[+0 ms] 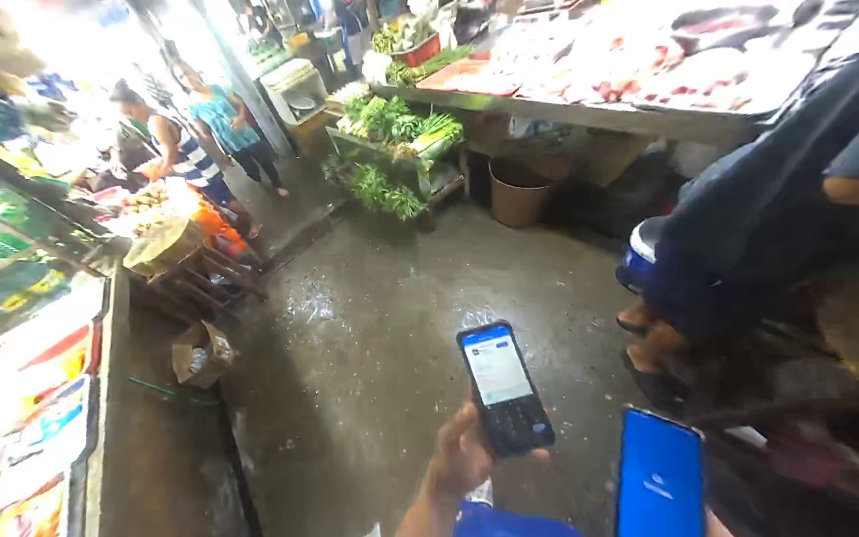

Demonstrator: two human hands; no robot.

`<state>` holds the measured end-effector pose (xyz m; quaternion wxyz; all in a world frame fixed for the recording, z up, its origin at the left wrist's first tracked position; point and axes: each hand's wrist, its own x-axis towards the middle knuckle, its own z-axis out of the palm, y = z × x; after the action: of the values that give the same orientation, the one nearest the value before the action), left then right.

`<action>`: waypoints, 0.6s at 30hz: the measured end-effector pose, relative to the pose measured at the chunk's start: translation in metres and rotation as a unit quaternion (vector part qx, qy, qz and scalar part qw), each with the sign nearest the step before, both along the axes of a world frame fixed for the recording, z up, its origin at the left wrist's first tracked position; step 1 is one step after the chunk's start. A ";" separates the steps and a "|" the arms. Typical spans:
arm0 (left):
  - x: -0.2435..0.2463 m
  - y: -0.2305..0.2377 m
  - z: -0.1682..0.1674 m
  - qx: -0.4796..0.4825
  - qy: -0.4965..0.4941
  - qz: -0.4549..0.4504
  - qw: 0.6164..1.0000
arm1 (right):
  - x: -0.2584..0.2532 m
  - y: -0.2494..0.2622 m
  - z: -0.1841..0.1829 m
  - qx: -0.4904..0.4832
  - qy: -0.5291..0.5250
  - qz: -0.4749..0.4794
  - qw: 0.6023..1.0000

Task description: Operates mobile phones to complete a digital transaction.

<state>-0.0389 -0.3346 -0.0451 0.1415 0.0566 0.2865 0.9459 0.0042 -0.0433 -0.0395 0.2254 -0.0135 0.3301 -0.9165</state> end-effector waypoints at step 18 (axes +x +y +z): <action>-0.029 -0.067 -0.023 0.006 -0.058 -0.022 0.998 | -0.027 -0.075 -0.007 -0.132 -0.024 0.100 0.986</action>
<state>-0.0681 -0.4017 -0.0685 0.1784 0.0087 0.2710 0.9459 -0.0231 -0.1185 -0.0460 0.3197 -0.0538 0.1978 -0.9251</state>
